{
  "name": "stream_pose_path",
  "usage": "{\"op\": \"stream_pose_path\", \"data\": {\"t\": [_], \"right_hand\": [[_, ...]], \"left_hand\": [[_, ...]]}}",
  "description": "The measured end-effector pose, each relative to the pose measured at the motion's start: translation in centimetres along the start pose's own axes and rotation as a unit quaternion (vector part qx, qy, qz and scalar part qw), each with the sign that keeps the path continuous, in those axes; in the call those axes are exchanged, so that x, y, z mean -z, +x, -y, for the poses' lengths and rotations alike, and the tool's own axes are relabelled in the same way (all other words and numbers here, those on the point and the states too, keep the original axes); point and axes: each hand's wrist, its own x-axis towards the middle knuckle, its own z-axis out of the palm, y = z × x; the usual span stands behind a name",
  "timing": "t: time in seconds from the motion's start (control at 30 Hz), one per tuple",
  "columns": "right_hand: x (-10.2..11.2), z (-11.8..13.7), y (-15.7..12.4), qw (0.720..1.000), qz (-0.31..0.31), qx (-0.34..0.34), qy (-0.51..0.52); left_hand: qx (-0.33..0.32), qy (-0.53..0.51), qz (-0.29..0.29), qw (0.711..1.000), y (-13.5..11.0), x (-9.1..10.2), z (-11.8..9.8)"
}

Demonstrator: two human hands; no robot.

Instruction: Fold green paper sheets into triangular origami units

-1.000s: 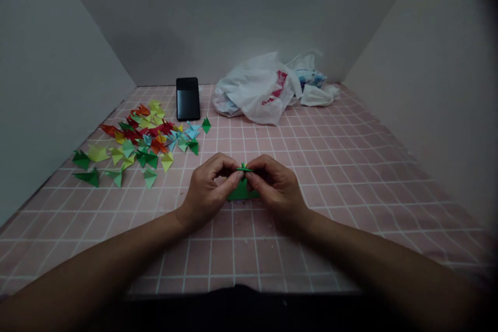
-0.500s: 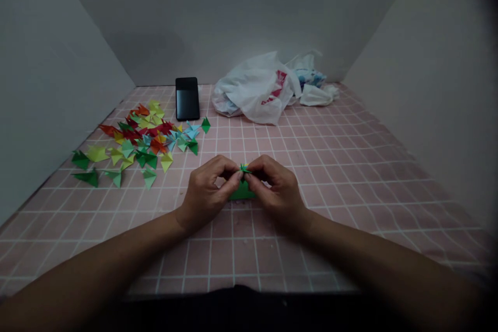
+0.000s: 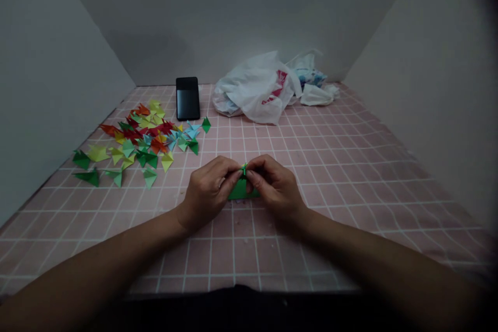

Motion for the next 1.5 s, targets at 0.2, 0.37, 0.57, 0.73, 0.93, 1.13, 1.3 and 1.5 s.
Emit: {"op": "stream_pose_path", "data": {"t": [0.2, 0.37, 0.57, 0.73, 0.93, 1.13, 1.3, 1.5], "right_hand": [[0.05, 0.19, 0.06, 0.999, -0.017, 0.026, -0.013], [0.14, 0.50, 0.32, 0.996, 0.008, -0.048, 0.074], [-0.22, -0.13, 0.51, 0.956, 0.007, -0.161, 0.245], [-0.32, -0.32, 0.61, 0.931, -0.006, -0.200, 0.305], [-0.33, -0.30, 0.67, 0.930, -0.012, -0.203, 0.306], [-0.34, -0.04, 0.58, 0.953, -0.021, -0.168, 0.250], [-0.32, 0.50, 0.39, 0.971, -0.014, -0.125, 0.205], [-0.30, 0.65, 0.11, 0.982, -0.016, -0.090, 0.168]], "left_hand": [[0.019, -0.023, 0.003, 1.000, -0.09, -0.06, 0.09], [0.158, -0.139, 0.003, 0.978, -0.27, -0.36, 0.19], [0.279, -0.327, -0.005, 0.903, 0.06, -0.78, -0.22], [0.294, -0.389, 0.014, 0.873, 0.22, -0.84, -0.31], [0.307, -0.396, 0.060, 0.863, 0.19, -0.62, -0.39], [0.285, -0.320, 0.056, 0.902, 0.16, -0.49, -0.64], [0.213, -0.212, 0.009, 0.954, 0.10, -0.37, -0.48], [0.172, -0.241, -0.007, 0.955, -0.08, -0.37, -0.30]]}}
